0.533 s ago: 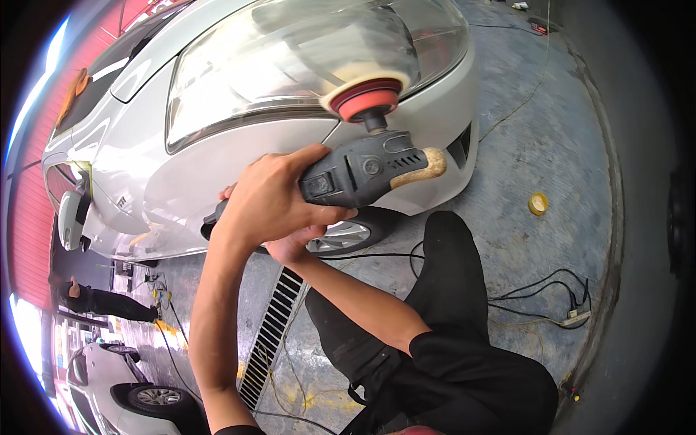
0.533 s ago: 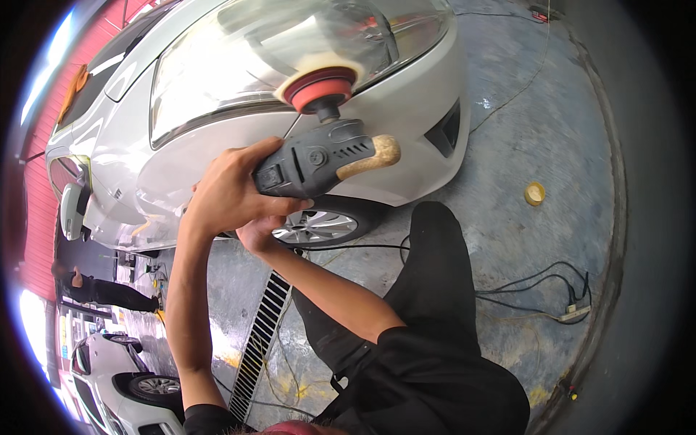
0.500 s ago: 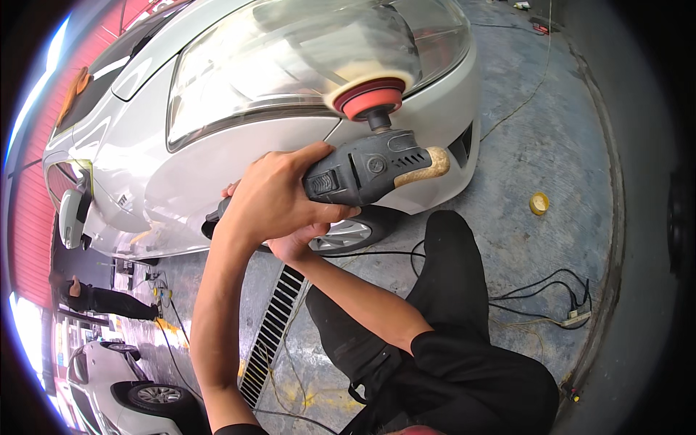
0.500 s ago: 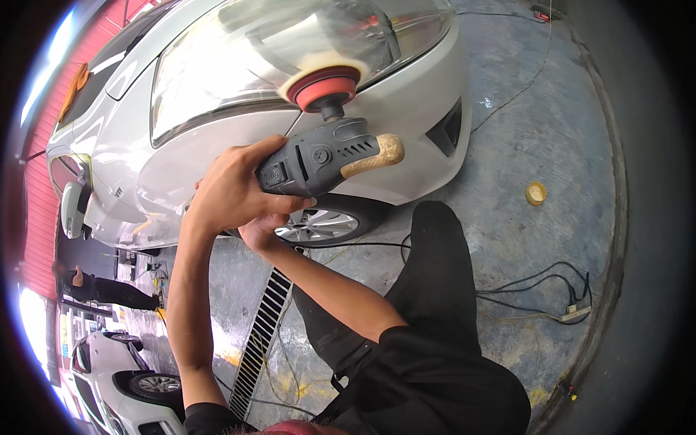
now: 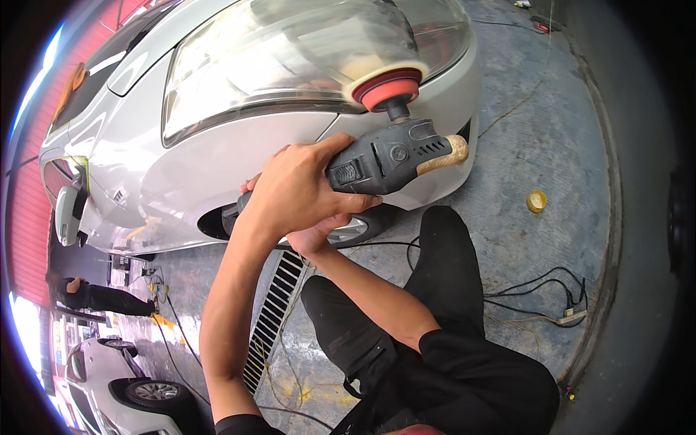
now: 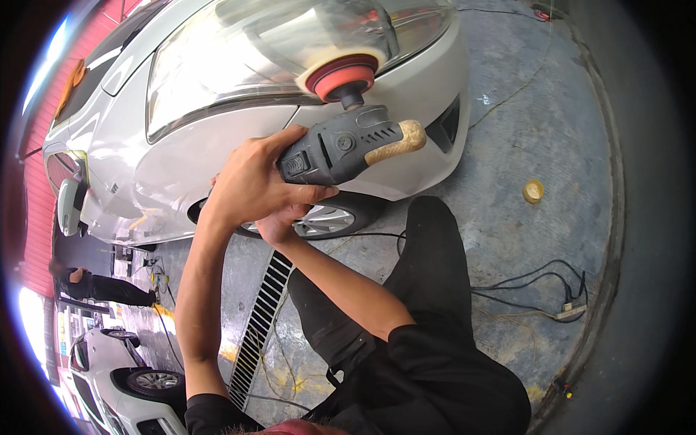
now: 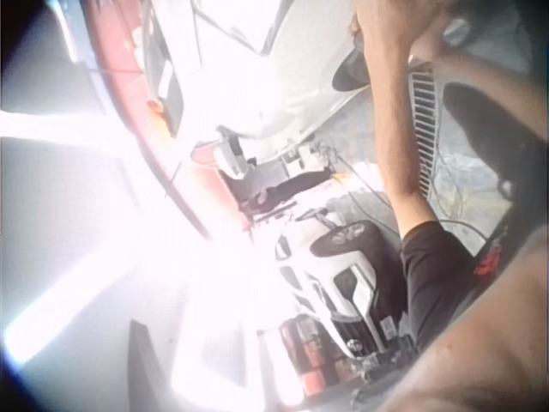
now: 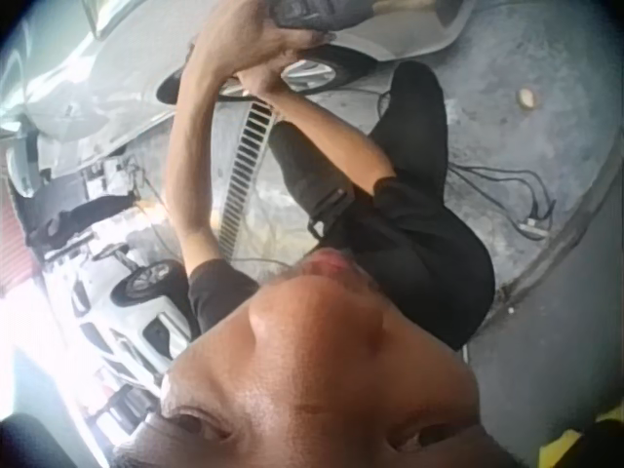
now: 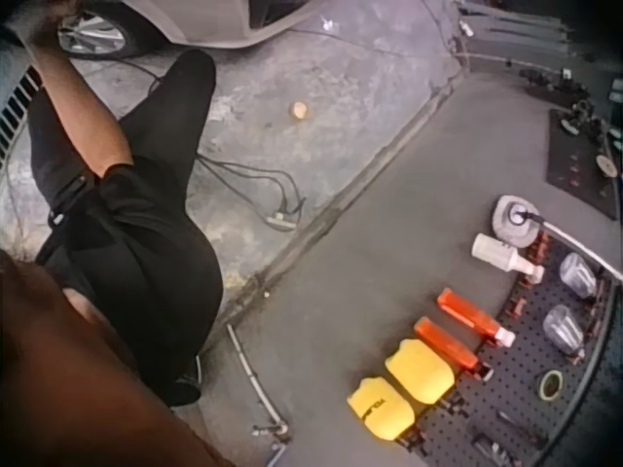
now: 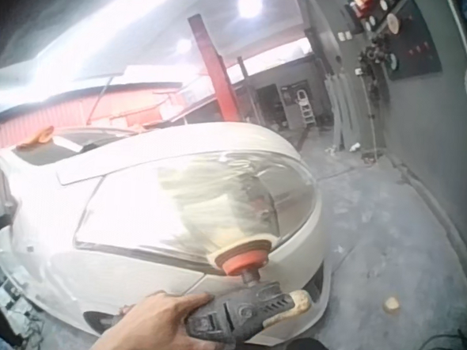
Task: The person uses a handheld electric polisher with a buffing pad to polish the front headlight of a white car. They move the tool across the headlight surface in circular motions, occasionally pausing to touch the surface.
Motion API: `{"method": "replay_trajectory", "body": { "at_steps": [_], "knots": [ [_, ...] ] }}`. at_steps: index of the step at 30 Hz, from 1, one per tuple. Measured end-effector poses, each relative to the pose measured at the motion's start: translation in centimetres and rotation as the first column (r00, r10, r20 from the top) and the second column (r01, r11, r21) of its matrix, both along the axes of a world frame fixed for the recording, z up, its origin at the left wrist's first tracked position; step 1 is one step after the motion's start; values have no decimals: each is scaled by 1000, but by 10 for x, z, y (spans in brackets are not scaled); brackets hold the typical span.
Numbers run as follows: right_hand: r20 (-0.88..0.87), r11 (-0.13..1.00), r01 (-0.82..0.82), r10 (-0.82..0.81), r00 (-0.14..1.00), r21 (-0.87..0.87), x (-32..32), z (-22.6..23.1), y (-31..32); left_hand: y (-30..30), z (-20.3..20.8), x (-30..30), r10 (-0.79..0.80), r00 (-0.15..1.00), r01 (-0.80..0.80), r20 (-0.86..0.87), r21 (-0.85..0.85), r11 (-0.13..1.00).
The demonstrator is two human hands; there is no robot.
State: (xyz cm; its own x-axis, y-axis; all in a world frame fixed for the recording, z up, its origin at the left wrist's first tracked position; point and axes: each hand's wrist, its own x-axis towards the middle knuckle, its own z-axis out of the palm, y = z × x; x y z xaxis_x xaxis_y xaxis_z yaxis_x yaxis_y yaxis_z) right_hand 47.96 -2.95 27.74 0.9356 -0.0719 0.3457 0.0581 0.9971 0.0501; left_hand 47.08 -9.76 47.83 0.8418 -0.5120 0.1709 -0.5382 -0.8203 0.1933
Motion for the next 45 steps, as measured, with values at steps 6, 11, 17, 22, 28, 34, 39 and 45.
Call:
{"method": "replay_trajectory", "body": {
  "at_steps": [6,11,17,22,28,34,39,45],
  "knots": [
    [28,997,-59,61,998,-54,-11,18,29,28,15,-18,38,996,-49,-75,-158,986],
    [302,947,-7,109,947,-320,-18,7,59,70,22,-34,138,979,-186,-152,-369,911],
    [338,961,-1,98,936,-277,-25,16,40,57,17,-41,190,962,-261,-195,-460,849],
    [178,997,46,-35,983,-61,-21,-18,-12,-13,-6,-27,117,973,-178,-198,-328,928],
    [8,993,45,-44,999,-109,-9,-12,-107,-58,-29,-6,58,988,-113,-144,-409,905],
    [50,818,296,-312,949,-493,-24,9,-138,-55,-39,-14,49,982,-148,-182,-582,800],
    [164,676,367,-346,924,-639,-36,24,-129,-33,-30,-32,56,963,-231,-263,-700,676],
    [187,684,220,-123,975,-695,-30,45,-112,32,-31,-27,26,951,-272,-308,-795,542]
  ]
}}
